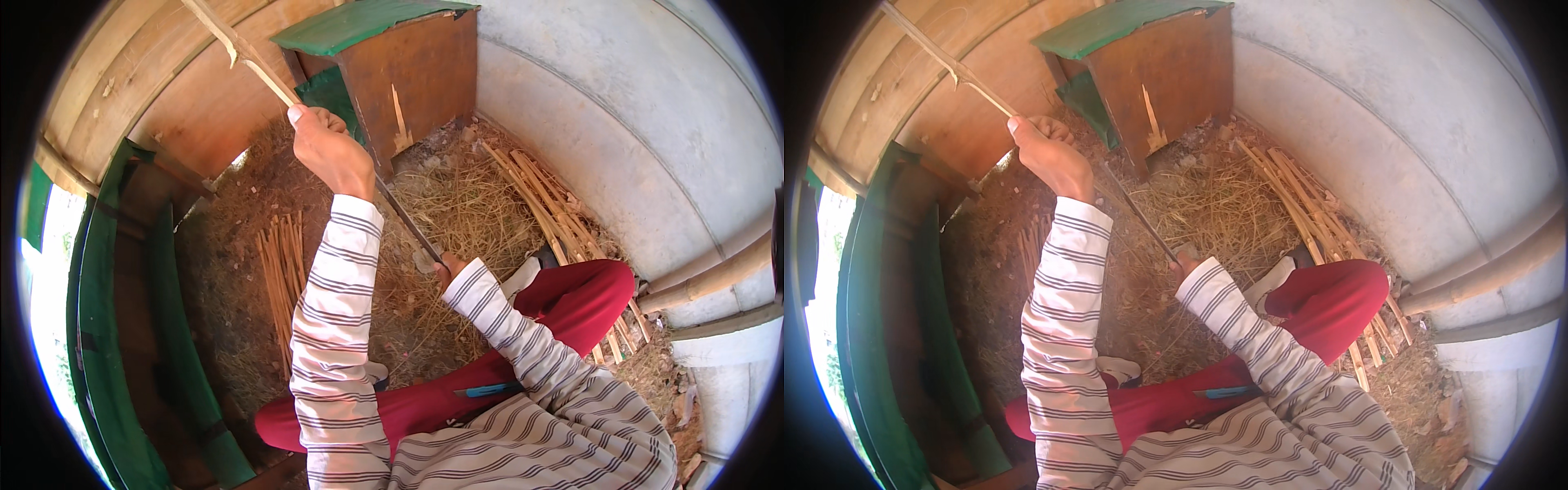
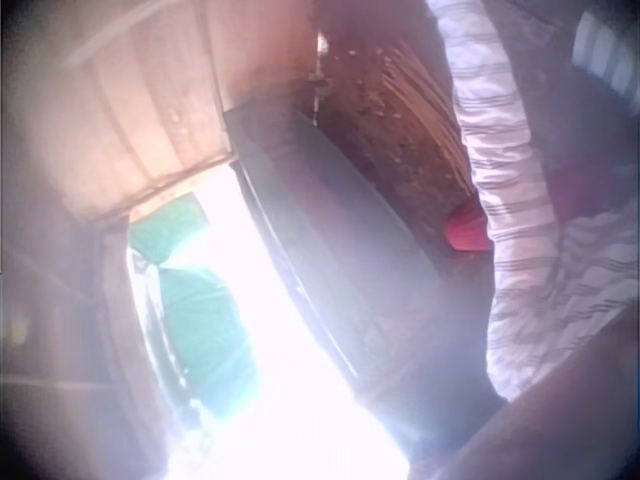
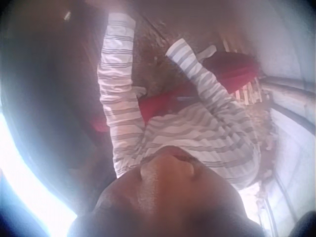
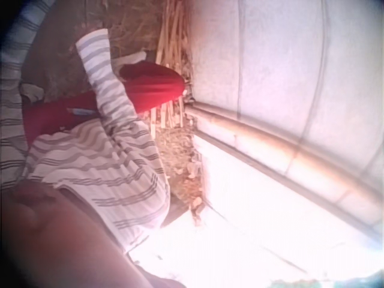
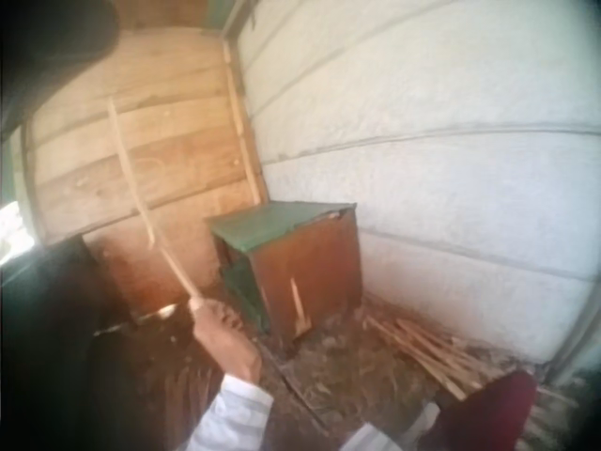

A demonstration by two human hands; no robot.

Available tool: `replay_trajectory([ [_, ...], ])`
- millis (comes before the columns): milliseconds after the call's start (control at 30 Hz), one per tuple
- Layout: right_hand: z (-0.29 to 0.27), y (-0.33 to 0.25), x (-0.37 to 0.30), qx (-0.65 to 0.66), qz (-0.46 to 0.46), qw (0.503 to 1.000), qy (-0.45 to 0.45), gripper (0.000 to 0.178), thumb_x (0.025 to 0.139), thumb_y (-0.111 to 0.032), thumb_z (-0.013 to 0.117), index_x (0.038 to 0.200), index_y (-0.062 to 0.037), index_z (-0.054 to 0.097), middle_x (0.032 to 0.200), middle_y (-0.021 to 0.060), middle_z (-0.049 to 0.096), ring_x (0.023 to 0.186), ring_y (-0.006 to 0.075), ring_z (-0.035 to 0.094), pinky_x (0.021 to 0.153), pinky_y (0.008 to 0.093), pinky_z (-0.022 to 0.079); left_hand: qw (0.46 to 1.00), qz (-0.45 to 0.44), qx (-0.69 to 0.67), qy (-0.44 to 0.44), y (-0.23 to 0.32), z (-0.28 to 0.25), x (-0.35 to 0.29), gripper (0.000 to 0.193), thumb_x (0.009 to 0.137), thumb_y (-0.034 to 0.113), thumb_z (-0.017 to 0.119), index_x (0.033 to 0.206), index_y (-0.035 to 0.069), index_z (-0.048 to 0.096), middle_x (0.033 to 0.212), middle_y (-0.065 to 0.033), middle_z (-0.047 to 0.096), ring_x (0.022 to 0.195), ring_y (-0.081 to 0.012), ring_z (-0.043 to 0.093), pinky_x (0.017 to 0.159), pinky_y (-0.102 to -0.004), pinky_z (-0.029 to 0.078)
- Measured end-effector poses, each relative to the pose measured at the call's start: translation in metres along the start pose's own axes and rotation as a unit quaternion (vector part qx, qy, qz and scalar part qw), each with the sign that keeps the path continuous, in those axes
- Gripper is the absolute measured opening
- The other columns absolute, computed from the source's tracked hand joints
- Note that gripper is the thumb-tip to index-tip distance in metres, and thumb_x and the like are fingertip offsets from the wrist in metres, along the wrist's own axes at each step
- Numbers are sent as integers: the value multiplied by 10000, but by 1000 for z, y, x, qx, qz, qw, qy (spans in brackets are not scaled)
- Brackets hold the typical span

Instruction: The person sits on the ground and uses a machete to split long bamboo poles into thin strips. They hold the bamboo vertically and strike it with the blade to separate the sections, then use a small blue knife to further refine the strips.

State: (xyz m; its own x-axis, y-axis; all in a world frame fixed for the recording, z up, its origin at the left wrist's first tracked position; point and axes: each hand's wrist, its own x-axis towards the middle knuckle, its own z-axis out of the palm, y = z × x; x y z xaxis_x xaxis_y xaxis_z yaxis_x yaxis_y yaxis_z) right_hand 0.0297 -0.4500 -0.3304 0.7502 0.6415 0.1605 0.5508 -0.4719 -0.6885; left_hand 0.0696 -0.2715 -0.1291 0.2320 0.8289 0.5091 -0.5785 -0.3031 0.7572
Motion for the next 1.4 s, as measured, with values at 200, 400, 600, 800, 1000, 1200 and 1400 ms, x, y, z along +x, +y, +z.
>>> replay_trajectory([
  [200, 4, 4, -3, 114, 8, 992, 59, 213, 956, -218, 542, 1012, -15, 570, 817, 218, 580, 716, 400, 587, 685, 467, 477, 991, 29, 63, -116, -10, -8, -2, 619, 1018, 602, 303, 688, 80, 346, 625, 9, 337, 566, -93, 310, 501, -268, 247],
  [400, 13, 11, -3, 186, 28, 980, 62, 276, 975, -259, 537, 967, 5, 615, 724, 190, 533, 652, 308, 529, 645, 417, 451, 978, 33, 112, -172, -6, -18, 2, 671, 1005, 643, 263, 690, 64, 384, 602, -6, 376, 561, -105, 347, 510, -275, 273],
  [600, -28, 1, 0, 341, 107, 930, 84, 288, 930, -239, 639, 1039, 21, 695, 706, 38, 586, 621, 121, 520, 555, 310, 407, 967, 64, 156, -188, -5, -25, 3, 687, 1001, 656, 219, 676, 69, 365, 588, -24, 380, 545, -119, 348, 497, -294, 271],
  [800, -101, -7, 7, 498, 193, 818, 215, 442, 876, -427, 723, 1108, -52, 694, 618, -18, 557, 498, 69, 490, 450, 236, 374, 967, 66, 167, -180, 2, -33, 6, 683, 1006, 646, 208, 673, 65, 341, 584, -29, 368, 546, -122, 354, 497, -298, 273],
  [1000, -279, -67, 86, 488, -173, 753, 406, 267, 984, -307, 605, 1074, -57, 576, 738, -22, 511, 636, 80, 489, 531, 231, 402, 970, 64, 164, -166, 2, -36, 5, 683, 1005, 646, 206, 686, 60, 352, 583, -29, 374, 546, -126, 360, 501, -296, 282],
  [1200, -467, -118, 231, 209, -296, 592, 719, 322, 1009, -283, 501, 1200, -26, 533, 988, 212, 676, 817, 297, 674, 737, 414, 514, 974, 64, 144, -164, -3, -32, 11, 684, 1008, 640, 210, 687, 54, 357, 582, -31, 376, 545, -130, 359, 500, -298, 287],
  [1400, -495, -113, 195, 55, -276, 660, 696, 476, 1030, -312, 418, 873, 117, 553, 766, 247, 586, 650, 331, 506, 612, 438, 448, 969, 44, 147, -193, 5, -49, 15, 620, 1032, 581, 256, 777, 48, 441, 669, -48, 466, 590, -127, 447, 522, -272, 364],
])
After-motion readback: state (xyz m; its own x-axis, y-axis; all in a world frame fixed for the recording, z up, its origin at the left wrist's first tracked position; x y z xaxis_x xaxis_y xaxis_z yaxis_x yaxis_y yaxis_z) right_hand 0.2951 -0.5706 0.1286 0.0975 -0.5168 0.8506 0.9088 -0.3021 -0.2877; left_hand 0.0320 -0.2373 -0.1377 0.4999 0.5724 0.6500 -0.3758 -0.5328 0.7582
